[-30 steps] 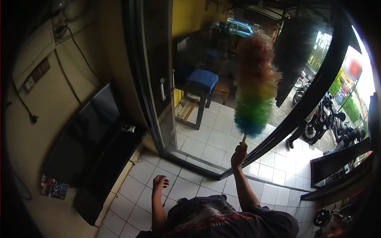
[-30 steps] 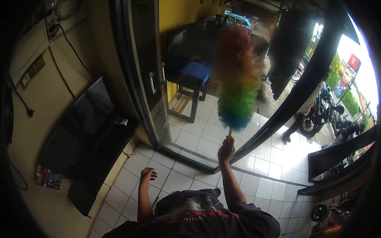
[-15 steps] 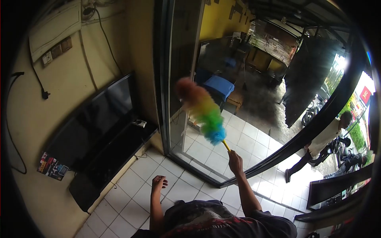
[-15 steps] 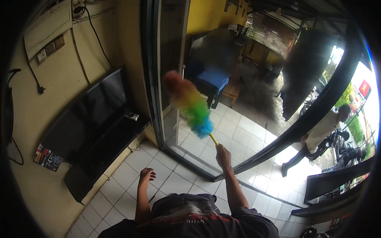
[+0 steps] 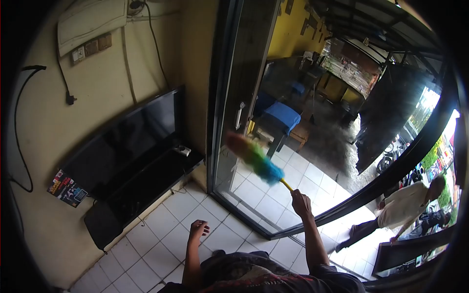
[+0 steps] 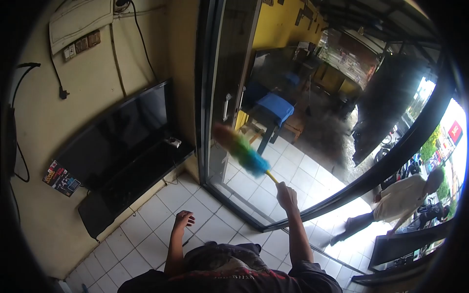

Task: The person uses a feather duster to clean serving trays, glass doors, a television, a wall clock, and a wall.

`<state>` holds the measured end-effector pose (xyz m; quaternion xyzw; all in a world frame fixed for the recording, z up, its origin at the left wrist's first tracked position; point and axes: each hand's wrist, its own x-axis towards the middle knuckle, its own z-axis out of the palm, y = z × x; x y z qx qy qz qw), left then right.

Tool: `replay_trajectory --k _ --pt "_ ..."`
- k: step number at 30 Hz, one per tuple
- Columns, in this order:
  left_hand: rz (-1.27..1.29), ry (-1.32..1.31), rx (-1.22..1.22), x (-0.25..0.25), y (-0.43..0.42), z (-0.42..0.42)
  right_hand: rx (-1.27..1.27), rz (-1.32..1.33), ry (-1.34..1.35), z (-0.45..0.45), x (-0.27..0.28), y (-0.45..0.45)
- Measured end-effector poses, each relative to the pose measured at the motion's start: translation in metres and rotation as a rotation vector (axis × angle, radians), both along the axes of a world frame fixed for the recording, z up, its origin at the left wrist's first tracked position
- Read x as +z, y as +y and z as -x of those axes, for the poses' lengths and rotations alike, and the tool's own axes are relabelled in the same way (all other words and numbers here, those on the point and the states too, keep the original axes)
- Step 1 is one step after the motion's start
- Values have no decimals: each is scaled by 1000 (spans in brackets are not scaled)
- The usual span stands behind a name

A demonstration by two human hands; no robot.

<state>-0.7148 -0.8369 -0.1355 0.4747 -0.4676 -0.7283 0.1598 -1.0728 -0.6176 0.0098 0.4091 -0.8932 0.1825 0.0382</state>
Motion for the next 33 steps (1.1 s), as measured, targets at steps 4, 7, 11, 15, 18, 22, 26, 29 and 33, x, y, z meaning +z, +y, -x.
replay_trajectory --k 4,7,11,15,18,22,26,29,33 --pt "29 29 13 -8 -8 5 -125 412 103 40 58 -22" --pt "-16 -25 7 -18 -2 -6 -188 909 18 30 115 -52" --pt "-2 22 6 -21 5 -8 21 823 -390 31 149 -80" --pt "-44 17 29 -29 5 -7 110 573 192 76 195 -90" --pt "-80 40 48 -63 -3 -12 22 810 494 85 281 -84" --pt "10 83 88 -32 15 -27 194 1536 -143 95 395 -111" --pt "-33 -26 48 -38 21 -31 41 1127 79 112 459 -182" --pt "-52 -21 29 -59 25 -27 53 705 255 89 478 -207" --pt "-62 -1 24 -86 26 -25 9 874 -20 55 511 -190"
